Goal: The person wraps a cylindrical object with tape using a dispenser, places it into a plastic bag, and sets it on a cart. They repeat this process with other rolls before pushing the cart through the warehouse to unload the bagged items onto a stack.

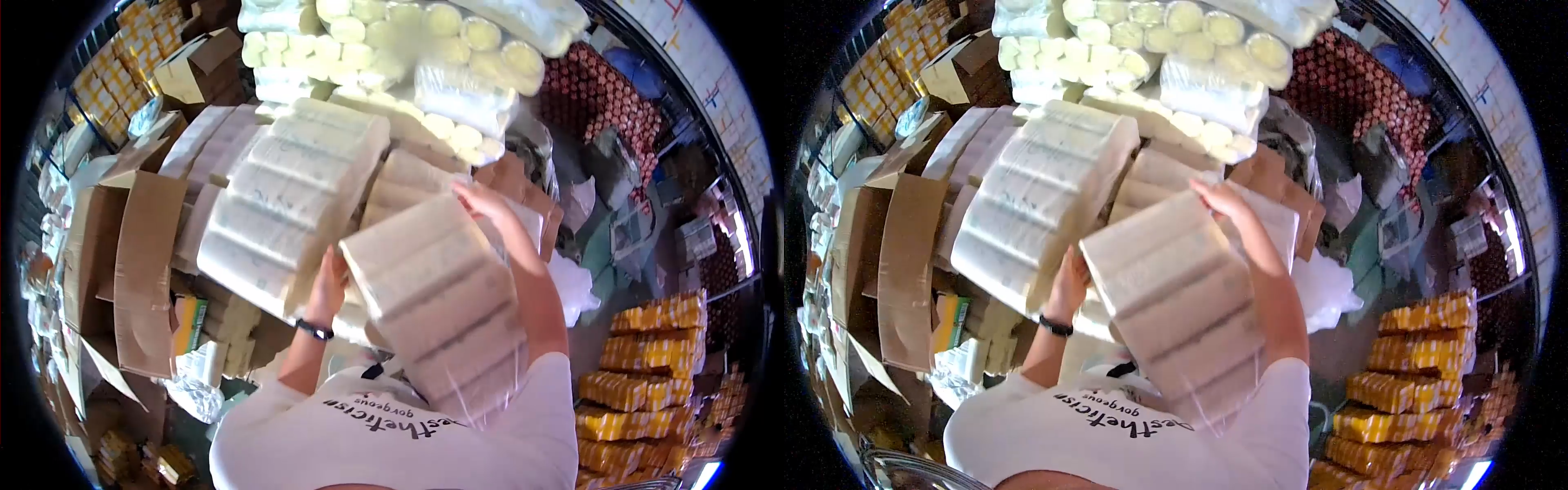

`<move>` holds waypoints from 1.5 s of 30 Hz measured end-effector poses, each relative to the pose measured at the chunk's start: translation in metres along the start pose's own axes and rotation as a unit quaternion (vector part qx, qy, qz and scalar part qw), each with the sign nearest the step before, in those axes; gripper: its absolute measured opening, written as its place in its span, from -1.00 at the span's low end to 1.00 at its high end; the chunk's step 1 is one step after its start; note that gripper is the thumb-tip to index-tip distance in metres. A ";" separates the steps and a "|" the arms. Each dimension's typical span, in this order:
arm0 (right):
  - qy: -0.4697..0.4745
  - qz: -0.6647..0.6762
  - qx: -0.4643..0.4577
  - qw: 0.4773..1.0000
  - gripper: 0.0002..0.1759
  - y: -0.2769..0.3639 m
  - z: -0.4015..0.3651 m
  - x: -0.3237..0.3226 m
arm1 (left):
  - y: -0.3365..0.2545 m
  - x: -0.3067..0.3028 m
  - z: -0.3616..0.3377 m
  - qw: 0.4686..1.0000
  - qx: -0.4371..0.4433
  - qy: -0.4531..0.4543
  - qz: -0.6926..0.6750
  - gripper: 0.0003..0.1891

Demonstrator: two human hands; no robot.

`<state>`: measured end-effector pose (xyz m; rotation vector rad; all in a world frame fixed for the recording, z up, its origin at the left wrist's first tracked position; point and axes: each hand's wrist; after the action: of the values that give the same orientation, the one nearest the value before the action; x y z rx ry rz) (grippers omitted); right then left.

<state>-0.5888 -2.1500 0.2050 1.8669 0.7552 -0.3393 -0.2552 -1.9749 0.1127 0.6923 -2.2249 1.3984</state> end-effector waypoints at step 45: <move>-0.507 0.480 0.244 0.673 -0.74 -0.264 -0.571 0.205 | 0.184 0.144 -0.266 0.844 -0.251 0.273 0.388 -0.83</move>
<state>-0.6635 -1.4960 0.1370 1.8589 -1.1731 -0.8053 -0.4574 -1.6915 0.1763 -0.7858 -2.2736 1.0104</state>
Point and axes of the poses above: each hand's wrist, its own z-axis towards the middle knuckle, its own x-axis out of the palm, y = z × x
